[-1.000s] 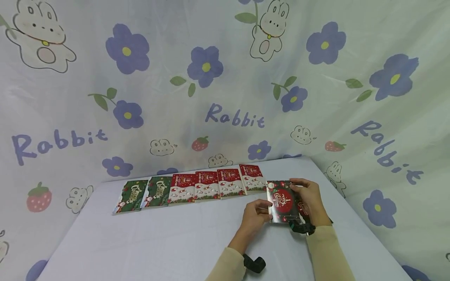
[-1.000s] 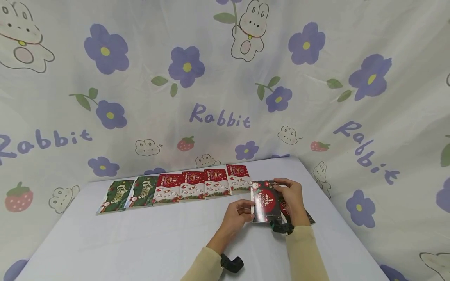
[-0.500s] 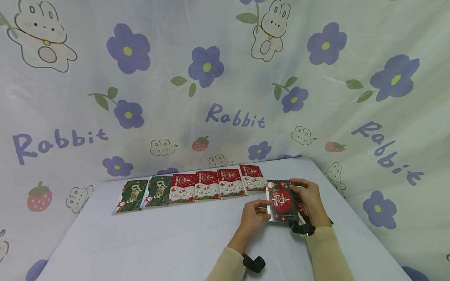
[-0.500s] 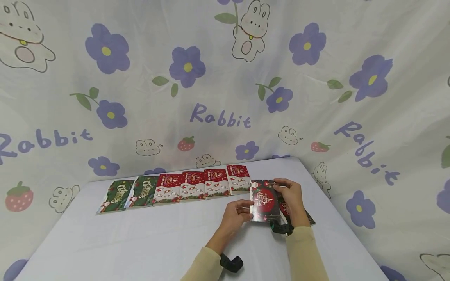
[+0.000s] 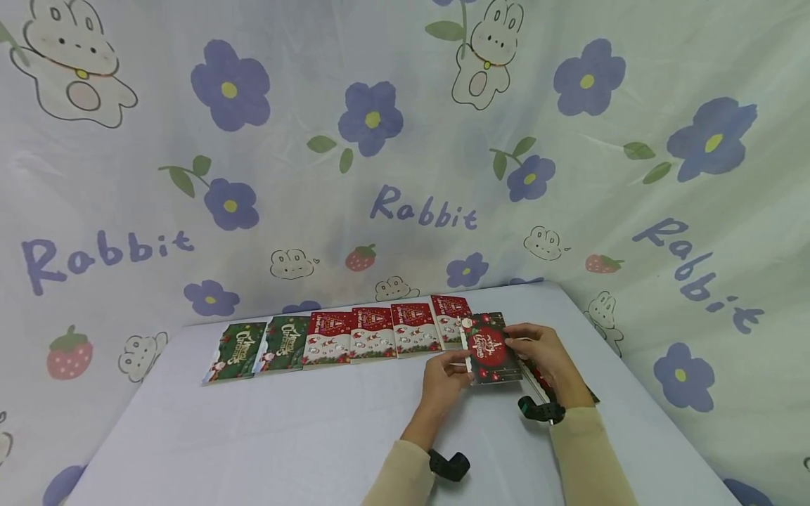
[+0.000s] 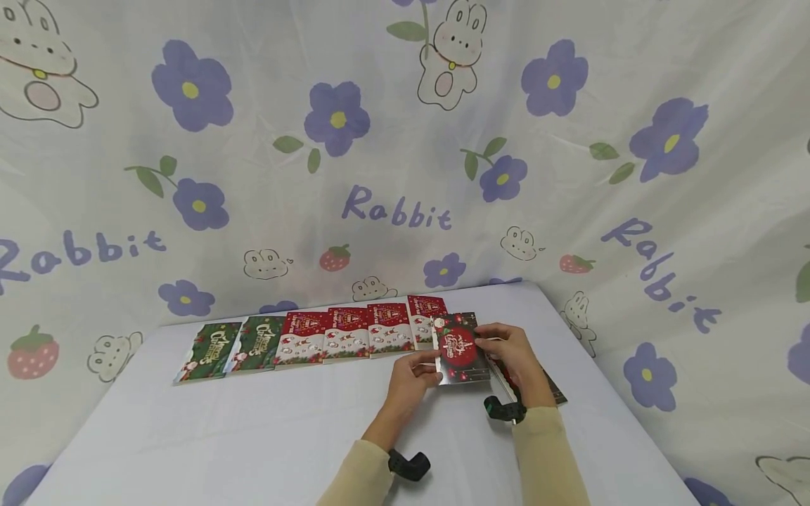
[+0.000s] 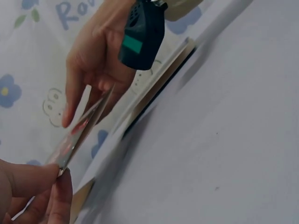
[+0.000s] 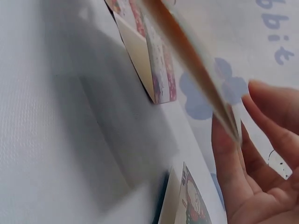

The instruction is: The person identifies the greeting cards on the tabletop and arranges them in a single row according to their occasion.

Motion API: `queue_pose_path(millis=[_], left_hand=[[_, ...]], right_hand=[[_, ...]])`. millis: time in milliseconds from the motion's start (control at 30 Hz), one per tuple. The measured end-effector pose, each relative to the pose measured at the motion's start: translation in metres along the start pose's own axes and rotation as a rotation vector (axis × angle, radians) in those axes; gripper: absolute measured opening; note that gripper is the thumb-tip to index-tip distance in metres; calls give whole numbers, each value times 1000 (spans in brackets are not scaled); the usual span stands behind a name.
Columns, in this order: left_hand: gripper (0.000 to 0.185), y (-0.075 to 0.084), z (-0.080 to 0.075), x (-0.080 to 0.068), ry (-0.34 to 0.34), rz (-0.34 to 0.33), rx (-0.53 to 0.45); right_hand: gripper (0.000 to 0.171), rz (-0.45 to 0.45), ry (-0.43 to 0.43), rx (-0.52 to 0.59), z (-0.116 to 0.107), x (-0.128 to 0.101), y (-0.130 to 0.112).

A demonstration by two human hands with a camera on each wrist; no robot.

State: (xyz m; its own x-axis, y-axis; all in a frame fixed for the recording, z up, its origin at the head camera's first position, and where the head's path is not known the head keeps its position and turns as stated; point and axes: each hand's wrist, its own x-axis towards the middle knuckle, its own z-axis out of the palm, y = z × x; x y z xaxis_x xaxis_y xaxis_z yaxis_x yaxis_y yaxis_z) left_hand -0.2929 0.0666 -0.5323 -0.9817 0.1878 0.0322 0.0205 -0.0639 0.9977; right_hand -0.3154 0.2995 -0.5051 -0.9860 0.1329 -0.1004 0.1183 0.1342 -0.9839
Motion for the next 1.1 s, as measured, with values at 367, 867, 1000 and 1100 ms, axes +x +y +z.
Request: queue_pose_path(millis=[367, 867, 1000, 1100], left_hand=[[39, 3, -13, 5, 83, 17, -32], [41, 4, -16, 8, 153, 2, -73], [39, 2, -16, 9, 166, 7, -73], [35, 1, -16, 8, 178, 3, -80]], right_hand=[[40, -87, -158, -72, 5, 1, 2], [41, -90, -215, -31, 8, 0, 0], [41, -82, -212, -43, 8, 0, 1], [40, -75, -205, -57, 9, 1, 1]])
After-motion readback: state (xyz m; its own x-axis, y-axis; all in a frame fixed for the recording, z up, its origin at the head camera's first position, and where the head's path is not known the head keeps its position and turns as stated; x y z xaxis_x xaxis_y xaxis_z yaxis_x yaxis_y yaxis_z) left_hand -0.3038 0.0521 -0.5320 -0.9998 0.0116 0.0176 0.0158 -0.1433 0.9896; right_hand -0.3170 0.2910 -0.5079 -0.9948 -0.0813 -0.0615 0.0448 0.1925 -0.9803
